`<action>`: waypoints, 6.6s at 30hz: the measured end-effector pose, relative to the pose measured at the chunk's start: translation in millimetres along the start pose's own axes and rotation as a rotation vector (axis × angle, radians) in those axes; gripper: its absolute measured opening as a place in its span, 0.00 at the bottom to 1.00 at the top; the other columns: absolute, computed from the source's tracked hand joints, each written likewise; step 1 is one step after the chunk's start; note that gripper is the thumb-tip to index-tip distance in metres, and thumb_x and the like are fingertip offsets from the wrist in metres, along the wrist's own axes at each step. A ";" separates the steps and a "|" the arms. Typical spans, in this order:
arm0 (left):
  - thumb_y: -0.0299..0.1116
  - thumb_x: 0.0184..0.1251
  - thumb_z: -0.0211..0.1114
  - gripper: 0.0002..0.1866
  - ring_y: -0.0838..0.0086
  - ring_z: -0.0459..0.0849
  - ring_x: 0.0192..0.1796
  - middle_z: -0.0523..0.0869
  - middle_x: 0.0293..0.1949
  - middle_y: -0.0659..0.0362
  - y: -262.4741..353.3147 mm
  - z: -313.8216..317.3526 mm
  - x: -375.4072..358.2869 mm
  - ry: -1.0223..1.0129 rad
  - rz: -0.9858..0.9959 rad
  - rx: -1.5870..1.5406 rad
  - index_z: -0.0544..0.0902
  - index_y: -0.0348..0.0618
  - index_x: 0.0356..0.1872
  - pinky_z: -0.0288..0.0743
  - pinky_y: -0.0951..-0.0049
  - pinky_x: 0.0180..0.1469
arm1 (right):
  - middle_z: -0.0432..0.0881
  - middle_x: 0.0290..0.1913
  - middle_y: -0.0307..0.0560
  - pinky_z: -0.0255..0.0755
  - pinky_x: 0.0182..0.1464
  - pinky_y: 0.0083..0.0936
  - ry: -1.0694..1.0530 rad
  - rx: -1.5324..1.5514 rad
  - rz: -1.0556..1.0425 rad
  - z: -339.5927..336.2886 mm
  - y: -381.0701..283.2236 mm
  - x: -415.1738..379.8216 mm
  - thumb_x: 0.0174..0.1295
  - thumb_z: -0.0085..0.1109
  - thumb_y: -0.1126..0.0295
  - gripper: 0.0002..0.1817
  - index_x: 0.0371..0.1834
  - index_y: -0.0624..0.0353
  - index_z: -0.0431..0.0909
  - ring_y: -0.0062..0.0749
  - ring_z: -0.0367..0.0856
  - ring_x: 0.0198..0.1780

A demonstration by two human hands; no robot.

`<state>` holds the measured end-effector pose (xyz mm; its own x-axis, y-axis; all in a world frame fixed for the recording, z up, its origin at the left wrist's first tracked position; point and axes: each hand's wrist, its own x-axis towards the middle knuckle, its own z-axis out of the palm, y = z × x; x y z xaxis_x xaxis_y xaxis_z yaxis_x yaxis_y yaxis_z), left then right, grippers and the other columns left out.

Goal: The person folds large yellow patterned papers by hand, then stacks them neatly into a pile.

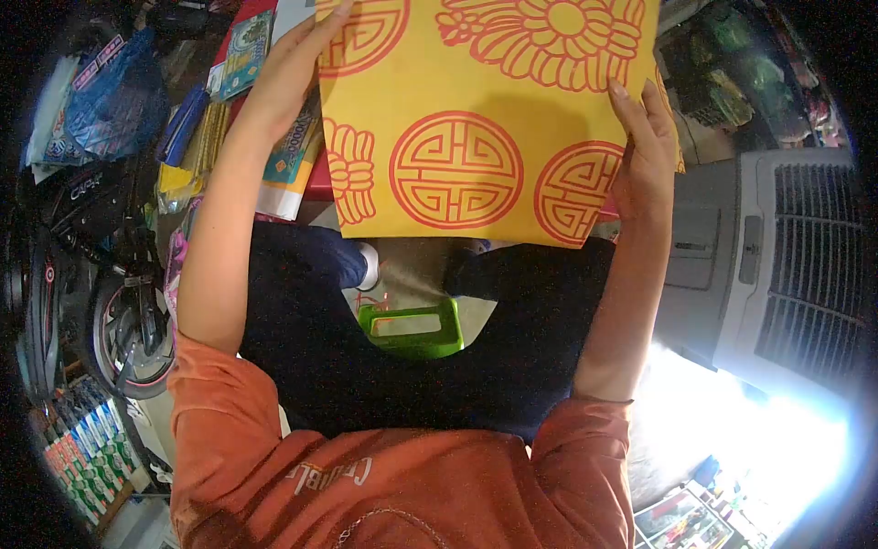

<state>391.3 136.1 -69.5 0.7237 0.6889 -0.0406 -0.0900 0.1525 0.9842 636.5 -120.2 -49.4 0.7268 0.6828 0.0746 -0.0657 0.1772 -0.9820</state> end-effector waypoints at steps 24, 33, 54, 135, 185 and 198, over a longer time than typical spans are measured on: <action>0.37 0.79 0.67 0.17 0.79 0.87 0.46 0.90 0.46 0.60 16.6 -4.8 4.9 0.053 0.232 0.277 0.85 0.34 0.57 0.79 0.77 0.47 | 0.87 0.36 0.34 0.67 0.36 0.12 -0.045 -0.551 -0.153 -8.5 -23.1 15.7 0.70 0.72 0.65 0.16 0.53 0.66 0.85 0.09 0.77 0.33; 0.37 0.83 0.61 0.19 0.78 0.82 0.17 0.90 0.26 0.56 30.7 -17.0 -9.9 -0.001 0.018 0.290 0.82 0.30 0.60 0.70 0.82 0.19 | 0.88 0.28 0.41 0.58 0.25 0.11 -0.044 -0.534 0.146 -18.8 -26.5 22.1 0.69 0.71 0.57 0.25 0.60 0.66 0.82 0.10 0.71 0.21; 0.38 0.78 0.69 0.16 0.78 0.91 0.41 0.93 0.41 0.57 25.7 -22.9 -7.4 -0.057 -0.076 0.327 0.83 0.37 0.55 0.80 0.80 0.35 | 0.90 0.40 0.43 0.68 0.31 0.12 -0.220 -0.326 0.205 -45.9 -11.7 31.1 0.74 0.64 0.59 0.16 0.52 0.62 0.80 0.14 0.82 0.32; 0.55 0.77 0.66 0.24 0.88 0.87 0.29 0.90 0.33 0.66 119.4 9.4 -324.4 0.354 0.020 0.255 0.88 0.41 0.47 0.75 0.87 0.28 | 0.93 0.45 0.42 0.85 0.45 0.22 -0.585 -0.558 -1.614 126.3 -63.0 -243.3 0.59 0.71 0.74 0.08 0.38 0.51 0.82 0.31 0.92 0.44; 0.35 0.81 0.64 0.20 0.80 0.90 0.51 0.90 0.54 0.56 24.9 -110.9 -415.5 0.661 -0.201 0.181 0.79 0.35 0.66 0.82 0.79 0.53 | 0.75 0.71 0.45 0.64 0.70 0.45 -0.694 -1.367 -0.776 23.5 23.0 -229.4 0.59 0.72 0.61 0.36 0.75 0.37 0.76 0.42 0.76 0.68; 0.36 0.71 0.74 0.31 0.59 0.73 0.74 0.76 0.72 0.47 -9.5 -57.3 -421.7 0.661 0.279 1.168 0.76 0.40 0.72 0.65 0.57 0.76 | 0.83 0.64 0.38 0.70 0.66 0.39 -0.595 -1.397 -0.879 -5.6 20.4 -216.8 0.54 0.74 0.70 0.28 0.62 0.41 0.88 0.36 0.82 0.61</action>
<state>47.8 -115.2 -71.5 0.2890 0.8547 0.4313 0.6841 -0.4995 0.5315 481.4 -268.7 -86.6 -0.1267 0.9273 0.3522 0.9910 0.1336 0.0047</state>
